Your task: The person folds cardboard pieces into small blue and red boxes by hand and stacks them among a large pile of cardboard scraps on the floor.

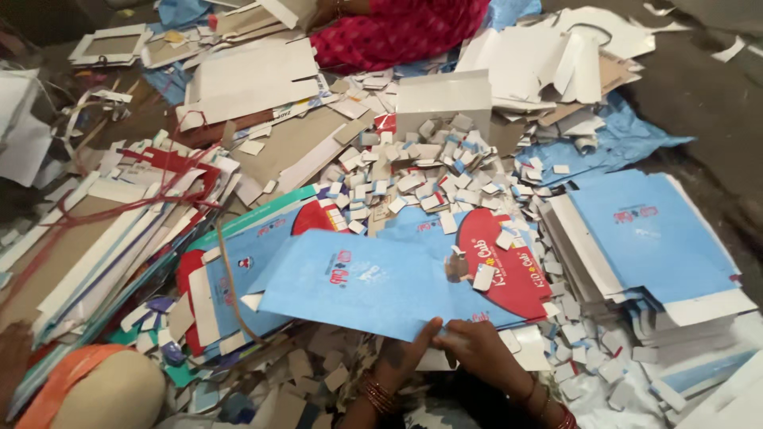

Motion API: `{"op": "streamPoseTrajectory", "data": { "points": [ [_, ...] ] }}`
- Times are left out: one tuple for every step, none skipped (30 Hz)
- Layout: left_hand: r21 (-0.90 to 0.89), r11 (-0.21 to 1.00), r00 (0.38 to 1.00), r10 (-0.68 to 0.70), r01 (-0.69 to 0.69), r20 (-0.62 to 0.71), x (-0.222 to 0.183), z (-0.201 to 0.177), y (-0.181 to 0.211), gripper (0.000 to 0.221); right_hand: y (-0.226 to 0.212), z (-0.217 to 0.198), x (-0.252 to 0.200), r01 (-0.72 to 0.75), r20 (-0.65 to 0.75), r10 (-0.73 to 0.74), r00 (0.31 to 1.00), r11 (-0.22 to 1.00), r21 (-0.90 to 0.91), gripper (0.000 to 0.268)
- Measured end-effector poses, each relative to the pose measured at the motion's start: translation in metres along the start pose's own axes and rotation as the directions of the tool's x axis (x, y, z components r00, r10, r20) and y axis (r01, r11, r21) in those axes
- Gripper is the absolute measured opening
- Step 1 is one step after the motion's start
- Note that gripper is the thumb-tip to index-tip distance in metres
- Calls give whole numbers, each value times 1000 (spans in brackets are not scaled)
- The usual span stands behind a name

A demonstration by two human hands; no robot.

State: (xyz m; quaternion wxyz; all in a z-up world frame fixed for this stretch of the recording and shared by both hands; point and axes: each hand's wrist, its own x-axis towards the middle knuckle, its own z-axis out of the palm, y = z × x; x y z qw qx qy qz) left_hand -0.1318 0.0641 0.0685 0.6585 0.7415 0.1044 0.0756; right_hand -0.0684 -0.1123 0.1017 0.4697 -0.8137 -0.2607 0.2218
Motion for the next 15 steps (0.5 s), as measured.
{"op": "streamPoseTrajectory", "data": {
  "points": [
    [-35, 996, 995, -73, 76, 63, -2, 0, 1, 34, -1, -3, 0, -152, 109, 149, 983, 988, 20, 24],
    [-59, 985, 981, -152, 160, 122, -6, -3, 2, 33, -2, -1, -1, -150, 116, 147, 982, 989, 17, 24],
    [-61, 985, 981, -154, 162, 116, -4, -1, 3, 33, -3, 0, -3, -28, 38, 28, 999, 1000, -14, 25],
    [-60, 995, 996, -79, 82, 53, -4, 1, 3, 32, -5, 5, -6, 88, -32, -89, 995, 995, -46, 27],
    [-52, 999, 1000, -2, 1, -9, -5, 3, 3, 32, -8, 8, -7, 85, -22, -86, 996, 996, -39, 27],
    [-48, 999, 1000, -15, 14, -16, -7, 4, 3, 32, -11, 11, -9, 240, -119, -254, 960, 963, -123, 21],
    [-101, 983, 988, -152, 152, 7, -7, 5, 3, 34, -14, 13, -12, 376, -199, -419, 886, 900, -219, 15],
    [-148, 947, 958, -284, 286, 37, -9, 5, 3, 39, -18, 15, -14, 376, -196, -414, 889, 904, -205, 15],
    [-142, 944, 955, -295, 297, 31, -11, 4, 3, 39, -22, 17, -17, 528, -151, -616, 773, 756, -387, 7],
    [-190, 964, 981, -192, 184, -29, -8, 2, 4, 41, -26, 17, -18, 631, -69, -782, 619, 548, -549, 7],
    [-231, 971, 992, -89, 66, -93, -8, 0, 7, 43, -29, 18, -18, 633, -73, -782, 619, 552, -543, 7],
    [-223, 972, 992, -92, 70, -88, -10, -3, 12, 43, -31, 17, -19, 674, -33, -805, 593, 518, -526, 12],
    [-208, 961, 981, -191, 184, -16, -12, -8, 19, 44, -32, 18, -20, 714, 6, -826, 563, 483, -507, 18],
    [-187, 938, 957, -286, 291, 54, -13, -9, 28, 46, -31, 16, -21, 710, -1, -826, 564, 486, -509, 18],
    [-182, 939, 957, -285, 291, 59, -13, -10, 38, 46, -27, 15, -25, 721, -34, -851, 524, 464, -515, 18]
  ]
}}
